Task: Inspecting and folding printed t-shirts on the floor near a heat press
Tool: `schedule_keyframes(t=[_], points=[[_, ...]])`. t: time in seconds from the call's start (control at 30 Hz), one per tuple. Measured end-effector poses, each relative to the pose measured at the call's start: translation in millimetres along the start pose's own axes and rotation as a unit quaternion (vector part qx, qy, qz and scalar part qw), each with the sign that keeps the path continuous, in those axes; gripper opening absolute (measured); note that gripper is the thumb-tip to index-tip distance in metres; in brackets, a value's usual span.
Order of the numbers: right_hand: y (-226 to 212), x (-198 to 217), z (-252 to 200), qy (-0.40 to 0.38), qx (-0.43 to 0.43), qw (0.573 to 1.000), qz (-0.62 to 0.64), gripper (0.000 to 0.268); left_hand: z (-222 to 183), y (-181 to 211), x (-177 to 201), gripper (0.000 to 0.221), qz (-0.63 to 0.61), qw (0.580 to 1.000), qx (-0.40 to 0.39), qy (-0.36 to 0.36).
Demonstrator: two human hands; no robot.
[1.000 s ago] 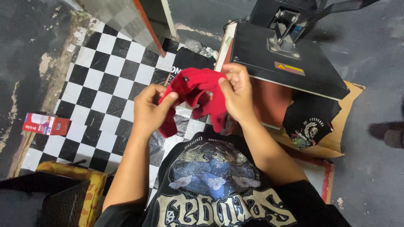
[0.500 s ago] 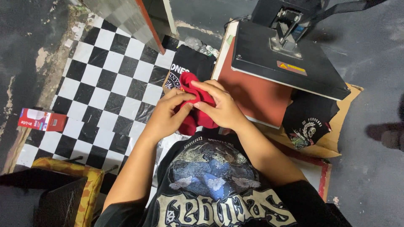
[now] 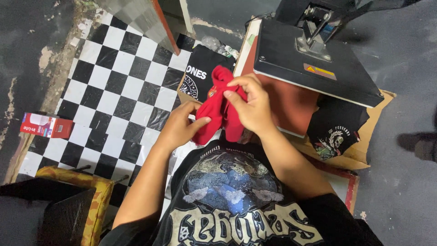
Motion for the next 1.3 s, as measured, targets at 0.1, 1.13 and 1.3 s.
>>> schedule_keyframes(t=[0.1,1.13,1.3], points=[[-7,5,3,0.003,-0.01,1.0,0.01,0.016,-6,-24,2,0.025,-0.01,0.997,0.07,0.032],[8,-1,4,0.013,-0.03,0.999,0.008,0.017,-21,-27,43,0.01,0.007,0.97,-0.006,0.244],[9,0,2,0.01,-0.031,0.999,0.014,0.018,-19,-44,33,0.027,0.034,0.979,-0.064,0.188]])
Point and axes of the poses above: each hand's wrist, its own z-axis towards the middle knuckle, its own x-axis out of the back of the hand, y = z × x, the point moved 6 cm from there along z, towards the middle knuckle, and after that the axes turned 7 degrees about -y, right-handed, at the moved point
